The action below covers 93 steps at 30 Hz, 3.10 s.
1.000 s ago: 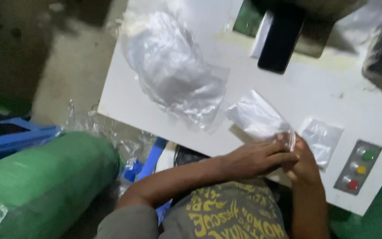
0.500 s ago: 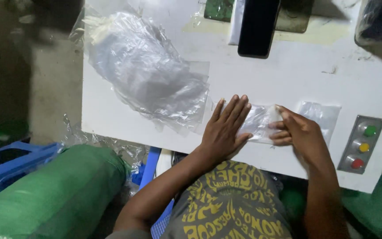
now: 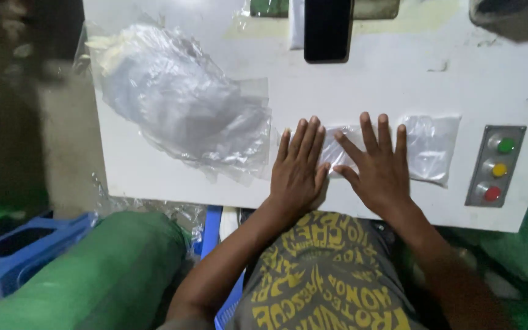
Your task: Folding plastic bags and inserting them into smaller plastic sleeves at a packaging station
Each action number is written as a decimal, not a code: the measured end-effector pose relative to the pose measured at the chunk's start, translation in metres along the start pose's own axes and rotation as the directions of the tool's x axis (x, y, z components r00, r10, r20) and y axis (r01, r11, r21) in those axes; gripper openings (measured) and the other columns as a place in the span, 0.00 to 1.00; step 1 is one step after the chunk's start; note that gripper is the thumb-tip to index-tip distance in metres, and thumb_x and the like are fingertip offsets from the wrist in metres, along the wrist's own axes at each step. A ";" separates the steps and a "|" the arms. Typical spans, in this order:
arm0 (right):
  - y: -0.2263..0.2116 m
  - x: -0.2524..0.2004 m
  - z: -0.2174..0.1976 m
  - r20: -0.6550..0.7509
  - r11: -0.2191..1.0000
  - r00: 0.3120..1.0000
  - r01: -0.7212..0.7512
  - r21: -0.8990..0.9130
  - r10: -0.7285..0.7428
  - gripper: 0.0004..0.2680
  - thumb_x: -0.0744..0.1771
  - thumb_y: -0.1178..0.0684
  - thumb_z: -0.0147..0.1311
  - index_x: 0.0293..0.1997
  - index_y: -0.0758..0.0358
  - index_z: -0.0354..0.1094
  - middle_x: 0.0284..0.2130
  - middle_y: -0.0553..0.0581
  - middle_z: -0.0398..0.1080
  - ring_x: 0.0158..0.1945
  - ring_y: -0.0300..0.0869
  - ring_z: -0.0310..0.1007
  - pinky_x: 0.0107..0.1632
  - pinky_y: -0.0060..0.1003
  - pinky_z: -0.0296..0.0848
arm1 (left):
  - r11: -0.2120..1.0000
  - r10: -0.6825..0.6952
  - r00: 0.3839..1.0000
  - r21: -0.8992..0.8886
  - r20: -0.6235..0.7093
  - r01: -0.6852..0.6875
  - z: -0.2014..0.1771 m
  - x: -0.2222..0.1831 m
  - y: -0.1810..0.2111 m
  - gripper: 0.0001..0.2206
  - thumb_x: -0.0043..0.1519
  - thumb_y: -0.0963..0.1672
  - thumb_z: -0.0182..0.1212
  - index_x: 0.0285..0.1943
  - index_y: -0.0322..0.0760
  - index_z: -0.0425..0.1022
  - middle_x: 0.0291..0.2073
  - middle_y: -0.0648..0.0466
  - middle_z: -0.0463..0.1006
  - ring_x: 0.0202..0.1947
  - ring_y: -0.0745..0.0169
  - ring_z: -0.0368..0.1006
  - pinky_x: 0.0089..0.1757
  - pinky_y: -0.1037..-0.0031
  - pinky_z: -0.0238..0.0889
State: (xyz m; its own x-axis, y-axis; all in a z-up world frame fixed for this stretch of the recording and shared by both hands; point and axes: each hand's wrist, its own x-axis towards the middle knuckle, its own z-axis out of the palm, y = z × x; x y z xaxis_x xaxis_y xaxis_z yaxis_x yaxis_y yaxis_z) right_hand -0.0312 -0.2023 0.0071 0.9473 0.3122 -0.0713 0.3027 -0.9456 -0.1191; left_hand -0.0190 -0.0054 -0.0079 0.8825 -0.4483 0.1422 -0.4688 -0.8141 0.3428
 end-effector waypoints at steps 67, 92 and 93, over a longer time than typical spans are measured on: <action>0.258 0.141 -0.078 -0.335 0.686 0.699 -0.303 0.661 0.631 0.12 0.72 0.46 0.56 0.41 0.65 0.61 0.38 0.61 0.65 0.39 0.50 0.68 0.43 0.48 0.63 | 0.850 0.368 0.920 -0.354 -0.133 -0.391 -0.067 0.058 -0.014 0.17 0.64 0.34 0.57 0.63 0.30 0.73 0.58 0.39 0.78 0.58 0.40 0.75 0.59 0.56 0.68; 0.042 0.034 -0.100 0.105 0.354 0.796 -0.378 0.855 0.596 0.12 0.68 0.53 0.55 0.58 0.58 0.73 0.21 0.53 0.73 0.23 0.37 0.69 0.27 0.31 0.71 | 0.816 0.324 0.872 -0.357 -0.367 -0.454 -0.012 0.051 0.042 0.09 0.67 0.36 0.59 0.55 0.27 0.71 0.48 0.36 0.78 0.50 0.38 0.77 0.56 0.52 0.71; 0.035 0.025 -0.088 0.108 0.353 0.796 -0.380 0.855 0.596 0.12 0.68 0.53 0.55 0.58 0.58 0.73 0.21 0.53 0.73 0.23 0.37 0.69 0.27 0.31 0.71 | 0.816 0.323 0.873 -0.359 -0.365 -0.452 -0.005 0.053 0.043 0.09 0.67 0.36 0.59 0.55 0.27 0.71 0.48 0.36 0.78 0.50 0.38 0.77 0.56 0.52 0.71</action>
State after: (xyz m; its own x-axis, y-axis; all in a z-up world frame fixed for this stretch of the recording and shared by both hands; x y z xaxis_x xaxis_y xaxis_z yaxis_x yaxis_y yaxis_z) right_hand 0.0118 -0.2359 0.0881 0.9228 -0.3055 -0.2346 -0.3430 -0.3745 -0.8615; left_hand 0.0075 -0.0621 0.0193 0.6328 -0.5197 0.5740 -0.7684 -0.3293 0.5488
